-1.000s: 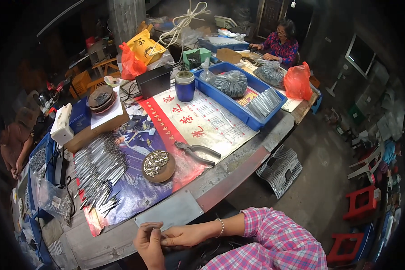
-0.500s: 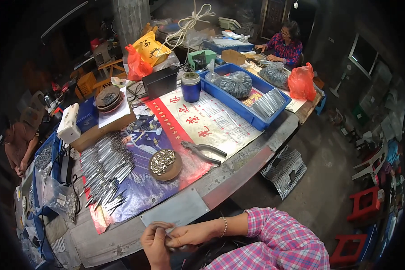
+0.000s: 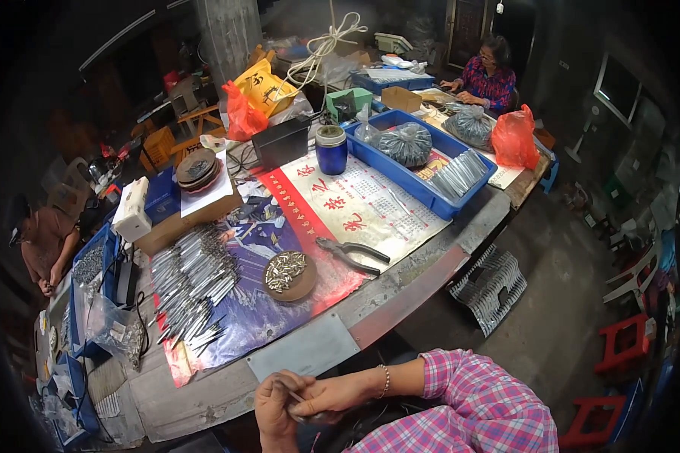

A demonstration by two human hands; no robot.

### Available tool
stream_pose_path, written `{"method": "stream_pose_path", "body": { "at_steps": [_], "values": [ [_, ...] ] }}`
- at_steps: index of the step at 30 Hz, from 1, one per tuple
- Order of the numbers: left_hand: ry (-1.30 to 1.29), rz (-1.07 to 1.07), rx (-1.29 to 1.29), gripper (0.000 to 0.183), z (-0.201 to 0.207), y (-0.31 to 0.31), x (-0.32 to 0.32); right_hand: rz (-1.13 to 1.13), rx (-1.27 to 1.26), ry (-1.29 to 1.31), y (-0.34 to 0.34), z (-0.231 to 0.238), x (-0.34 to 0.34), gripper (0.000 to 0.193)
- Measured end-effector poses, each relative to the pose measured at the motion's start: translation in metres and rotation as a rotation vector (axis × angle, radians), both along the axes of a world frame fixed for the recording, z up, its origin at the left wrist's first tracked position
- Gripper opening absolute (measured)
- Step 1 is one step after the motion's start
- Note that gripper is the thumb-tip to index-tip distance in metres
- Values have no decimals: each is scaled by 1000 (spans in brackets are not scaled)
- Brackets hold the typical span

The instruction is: The person assembles metal components by fitting small tips onto thin rods by hand, crimping them with pliers, and placing the assembled pieces into a tray.

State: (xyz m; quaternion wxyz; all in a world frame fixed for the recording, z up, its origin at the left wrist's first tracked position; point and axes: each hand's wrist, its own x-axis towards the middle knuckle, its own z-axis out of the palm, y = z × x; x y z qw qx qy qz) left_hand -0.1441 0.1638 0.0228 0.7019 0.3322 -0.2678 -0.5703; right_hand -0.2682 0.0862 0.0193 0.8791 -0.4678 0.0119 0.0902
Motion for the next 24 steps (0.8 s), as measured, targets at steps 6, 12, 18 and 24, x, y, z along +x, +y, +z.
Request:
{"method": "stream_pose_path", "body": {
  "at_steps": [6,12,18,24],
  "values": [
    [-400,116,83,19,4,6,-9,-214,-229,-32,-6,-6,2,37],
    [-462,207,96,15,4,17,-7,-159,-207,-80,-8,-17,6,29],
    [-309,384,116,17,0,33,7,-186,-417,-51,-20,-3,-10,31],
    [-139,301,174,16,18,57,-2,-917,-965,-98,-58,-6,-51,26]
  ]
}}
